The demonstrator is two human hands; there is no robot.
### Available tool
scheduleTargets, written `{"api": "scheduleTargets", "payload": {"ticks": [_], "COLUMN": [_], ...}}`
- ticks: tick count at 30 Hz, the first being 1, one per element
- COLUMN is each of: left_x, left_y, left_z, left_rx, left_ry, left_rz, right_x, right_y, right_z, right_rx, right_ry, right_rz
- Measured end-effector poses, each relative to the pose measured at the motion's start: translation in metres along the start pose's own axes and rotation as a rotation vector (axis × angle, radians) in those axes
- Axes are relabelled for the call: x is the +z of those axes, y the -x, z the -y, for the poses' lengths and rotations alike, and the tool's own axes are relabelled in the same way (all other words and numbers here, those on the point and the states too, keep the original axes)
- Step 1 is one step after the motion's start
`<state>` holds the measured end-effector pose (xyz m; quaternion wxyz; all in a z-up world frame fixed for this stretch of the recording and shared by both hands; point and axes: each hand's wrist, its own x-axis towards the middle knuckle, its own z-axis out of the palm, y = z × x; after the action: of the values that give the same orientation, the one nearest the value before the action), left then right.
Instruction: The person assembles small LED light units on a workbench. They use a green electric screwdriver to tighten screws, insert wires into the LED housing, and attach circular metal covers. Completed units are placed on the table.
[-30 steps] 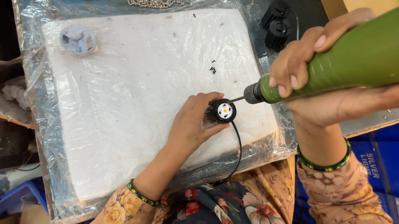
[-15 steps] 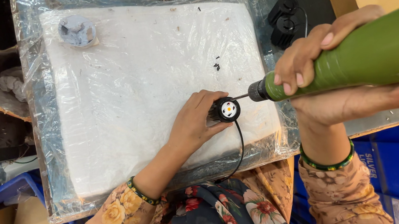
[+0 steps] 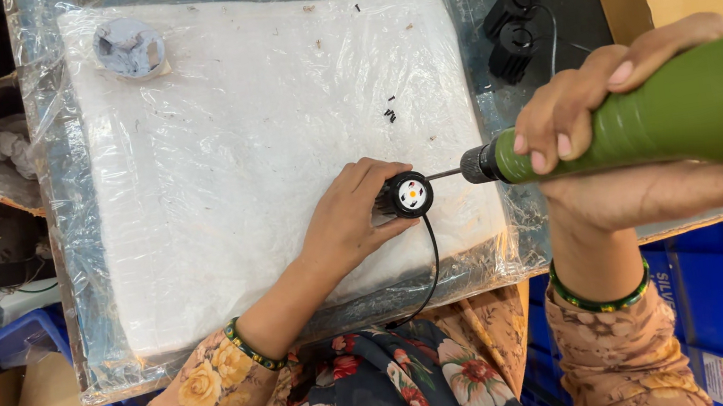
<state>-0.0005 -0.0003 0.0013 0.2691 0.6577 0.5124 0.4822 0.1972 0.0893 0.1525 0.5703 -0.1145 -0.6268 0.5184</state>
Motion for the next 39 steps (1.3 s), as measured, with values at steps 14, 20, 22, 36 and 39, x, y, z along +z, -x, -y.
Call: {"api": "scheduleTargets", "payload": {"ticks": [14, 20, 22, 36, 39], "left_x": [0.003, 0.002, 0.002, 0.003, 0.003], "left_y": [0.001, 0.002, 0.002, 0.002, 0.001], "left_z": [0.003, 0.003, 0.003, 0.002, 0.004], "left_rx": [0.030, -0.017, -0.015, -0.020, -0.014], "left_ry": [0.022, 0.036, 0.033, 0.017, 0.033], "left_rz": [-0.033, -0.006, 0.002, -0.004, 0.000], "right_x": [0.000, -0.003, -0.008, 0.015, 0.016], "right_y": [0.005, 0.007, 0.006, -0.004, -0.001], "right_z": [-0.004, -0.009, -0.013, -0.010, 0.000], "right_rx": [-0.025, -0.005, -0.015, -0.066, -0.032], "right_ry": [0.055, -0.021, -0.037, 0.089, 0.024], "right_rz": [-0.033, 0.038, 0.092, 0.009, -0.010]}}
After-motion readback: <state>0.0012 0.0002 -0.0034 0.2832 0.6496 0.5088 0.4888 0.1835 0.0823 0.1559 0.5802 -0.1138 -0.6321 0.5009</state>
